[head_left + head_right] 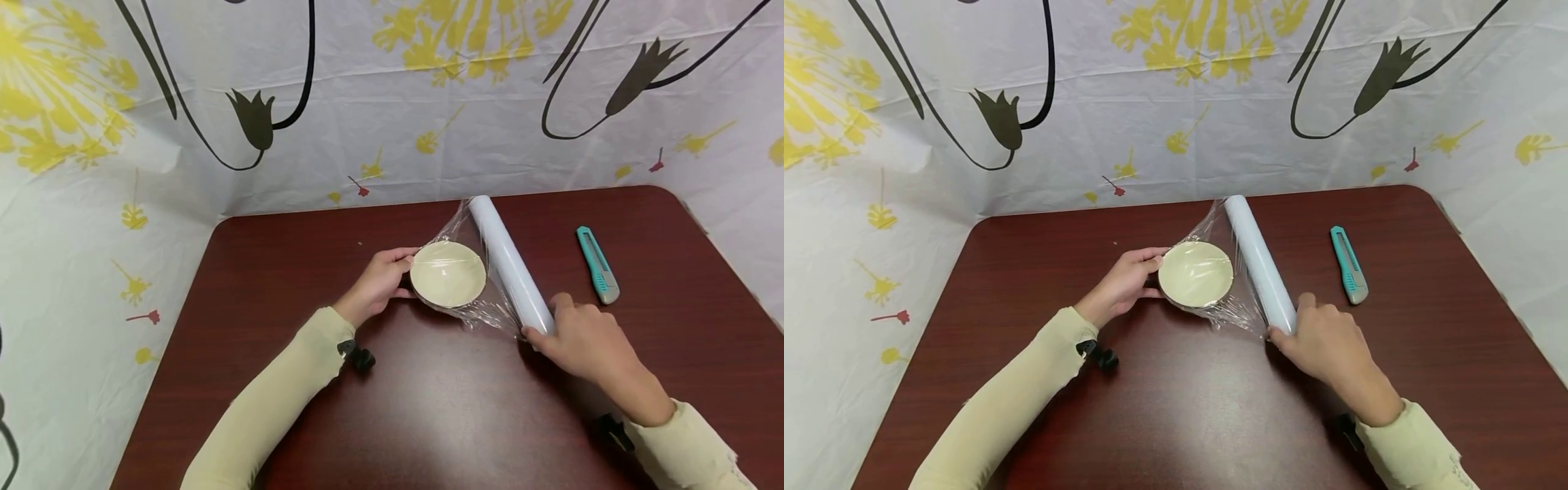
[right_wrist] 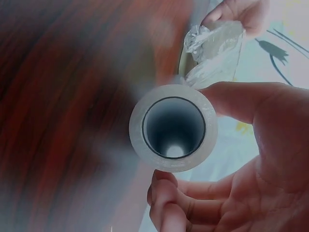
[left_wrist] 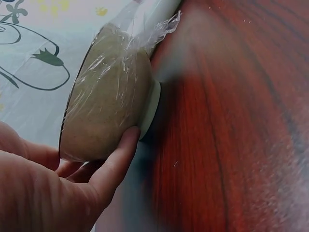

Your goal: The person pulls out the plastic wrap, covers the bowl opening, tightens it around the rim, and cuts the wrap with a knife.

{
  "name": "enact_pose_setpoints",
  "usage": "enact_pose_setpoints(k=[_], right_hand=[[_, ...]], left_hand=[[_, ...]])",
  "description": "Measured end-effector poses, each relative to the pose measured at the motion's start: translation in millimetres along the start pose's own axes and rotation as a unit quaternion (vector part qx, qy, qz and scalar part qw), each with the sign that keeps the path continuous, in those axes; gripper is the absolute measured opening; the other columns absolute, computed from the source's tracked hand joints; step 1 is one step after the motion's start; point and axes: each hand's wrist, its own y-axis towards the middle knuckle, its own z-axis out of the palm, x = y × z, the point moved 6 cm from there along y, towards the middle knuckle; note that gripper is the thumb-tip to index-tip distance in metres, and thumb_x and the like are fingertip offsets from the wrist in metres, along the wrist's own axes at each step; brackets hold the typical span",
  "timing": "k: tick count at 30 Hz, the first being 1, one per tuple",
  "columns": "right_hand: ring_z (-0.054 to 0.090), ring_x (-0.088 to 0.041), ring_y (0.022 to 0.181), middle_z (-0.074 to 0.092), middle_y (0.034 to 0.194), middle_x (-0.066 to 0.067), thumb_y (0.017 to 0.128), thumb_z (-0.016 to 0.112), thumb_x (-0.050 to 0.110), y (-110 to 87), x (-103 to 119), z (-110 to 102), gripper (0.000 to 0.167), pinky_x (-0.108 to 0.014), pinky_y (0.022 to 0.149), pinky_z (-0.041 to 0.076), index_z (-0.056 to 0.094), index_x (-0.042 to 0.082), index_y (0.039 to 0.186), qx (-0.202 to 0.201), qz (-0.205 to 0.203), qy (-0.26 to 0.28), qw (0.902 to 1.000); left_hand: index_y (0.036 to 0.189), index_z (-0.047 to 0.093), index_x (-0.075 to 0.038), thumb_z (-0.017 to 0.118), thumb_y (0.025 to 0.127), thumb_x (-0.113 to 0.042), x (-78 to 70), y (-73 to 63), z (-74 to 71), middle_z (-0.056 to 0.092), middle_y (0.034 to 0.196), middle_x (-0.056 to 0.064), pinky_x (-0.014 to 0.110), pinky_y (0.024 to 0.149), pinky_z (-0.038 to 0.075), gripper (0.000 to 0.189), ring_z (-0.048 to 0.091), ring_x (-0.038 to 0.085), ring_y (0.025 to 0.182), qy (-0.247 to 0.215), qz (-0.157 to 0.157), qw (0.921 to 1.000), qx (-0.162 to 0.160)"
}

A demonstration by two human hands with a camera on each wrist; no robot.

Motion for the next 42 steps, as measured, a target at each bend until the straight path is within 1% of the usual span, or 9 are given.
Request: enact_pose_setpoints(k=[4, 8, 17, 25, 28, 31, 36, 38, 42], right_hand=[[0.066, -0.051, 0.075, 0.067, 0.089, -0.033, 0.096, 0.079, 0.046, -3.0, 6, 3, 0.081, -0.066, 0.062, 0.056, 0.048, -0.017, 0.136, 0.011, 0.013, -0.003, 0.9998], [0.066, -0.051, 0.072, 0.067, 0.09, -0.035, 0.097, 0.078, 0.046, -6.7, 13, 5, 0.089, -0.066, 0.06, 0.055, 0.039, -0.018, 0.145, 0.008, 0.014, -0.005, 0.9999], [0.065, -0.051, 0.067, 0.065, 0.08, -0.032, 0.097, 0.079, 0.044, -12.2, 26, 9, 0.094, -0.065, 0.055, 0.054, 0.031, -0.011, 0.155, -0.02, -0.002, -0.022, 0.9996], [0.066, -0.05, 0.067, 0.066, 0.079, -0.03, 0.102, 0.071, 0.044, -14.0, 33, 15, 0.085, -0.06, 0.05, 0.051, 0.031, 0.002, 0.164, -0.008, -0.022, -0.047, 0.9986], [0.067, -0.05, 0.068, 0.067, 0.082, -0.031, 0.105, 0.067, 0.049, -14.4, 32, 15, 0.083, -0.059, 0.048, 0.051, 0.033, 0.004, 0.165, -0.004, -0.025, -0.051, 0.9984], [0.068, -0.052, 0.074, 0.071, 0.095, -0.031, 0.11, 0.061, 0.05, -14.8, 31, 15, 0.075, -0.062, 0.052, 0.053, 0.036, 0.006, 0.165, -0.007, -0.027, -0.046, 0.9985], [0.068, -0.052, 0.075, 0.069, 0.107, -0.032, 0.112, 0.052, 0.029, -12.6, 31, 14, 0.058, -0.068, 0.062, 0.055, 0.038, 0.002, 0.161, -0.025, -0.04, -0.003, 0.9989], [0.069, -0.049, 0.075, 0.068, 0.108, -0.034, 0.11, 0.054, 0.023, -10.6, 30, 14, 0.059, -0.068, 0.066, 0.056, 0.035, -0.003, 0.159, -0.028, -0.045, 0.019, 0.9984], [0.07, -0.045, 0.083, 0.067, 0.115, -0.038, 0.107, 0.058, 0.023, -6.3, 25, 14, 0.067, -0.065, 0.07, 0.057, 0.027, -0.007, 0.159, -0.015, -0.035, 0.047, 0.9981]], left_hand=[[0.157, 0.061, -0.004, 0.048, 0.119, -0.012, -2.1, 4.1, -1.5, 0.063, 0.148, 0.018, 0.036, 0.075, 0.067, 0.041, 0.066, 0.019, 0.103, 0.007, 0.002, 1.0, -0.002], [0.155, 0.062, -0.004, 0.049, 0.119, -0.013, -4.9, 8.3, -3.0, 0.063, 0.148, 0.017, 0.035, 0.075, 0.066, 0.04, 0.067, 0.018, 0.103, 0.018, 0.006, 0.9998, -0.005], [0.152, 0.066, -0.004, 0.049, 0.119, -0.015, -8.7, 18.7, -4.2, 0.067, 0.143, 0.015, 0.03, 0.07, 0.062, 0.039, 0.065, 0.014, 0.096, 0.037, 0.004, 0.9993, 0.004], [0.154, 0.064, -0.005, 0.049, 0.119, -0.017, -7.9, 22.6, -6.2, 0.065, 0.15, 0.014, 0.035, 0.081, 0.062, 0.04, 0.064, 0.017, 0.108, 0.041, -0.001, 0.9991, 0.012], [0.157, 0.061, -0.005, 0.047, 0.12, -0.018, -5.1, 21.2, -6.6, 0.061, 0.156, 0.013, 0.04, 0.087, 0.063, 0.042, 0.063, 0.019, 0.115, 0.029, -0.006, 0.9994, 0.017], [0.159, 0.058, -0.005, 0.045, 0.12, -0.019, -0.6, 17.7, -6.7, 0.058, 0.159, 0.012, 0.048, 0.095, 0.064, 0.044, 0.063, 0.022, 0.121, 0.005, -0.012, 0.9997, 0.022], [0.161, 0.054, -0.003, 0.044, 0.12, -0.018, 5.6, 7.4, -2.7, 0.06, 0.155, 0.018, 0.06, 0.1, 0.062, 0.045, 0.065, 0.029, 0.122, -0.044, -0.024, 0.9983, 0.031], [0.163, 0.05, -0.002, 0.042, 0.12, -0.018, 7.3, 3.4, 0.6, 0.058, 0.156, 0.02, 0.062, 0.1, 0.061, 0.046, 0.065, 0.034, 0.125, -0.059, -0.026, 0.9972, 0.038], [0.168, 0.041, -0.002, 0.039, 0.121, -0.016, 8.8, -1.1, 6.2, 0.051, 0.163, 0.021, 0.062, 0.099, 0.062, 0.049, 0.061, 0.041, 0.136, -0.077, -0.017, 0.9959, 0.044]])
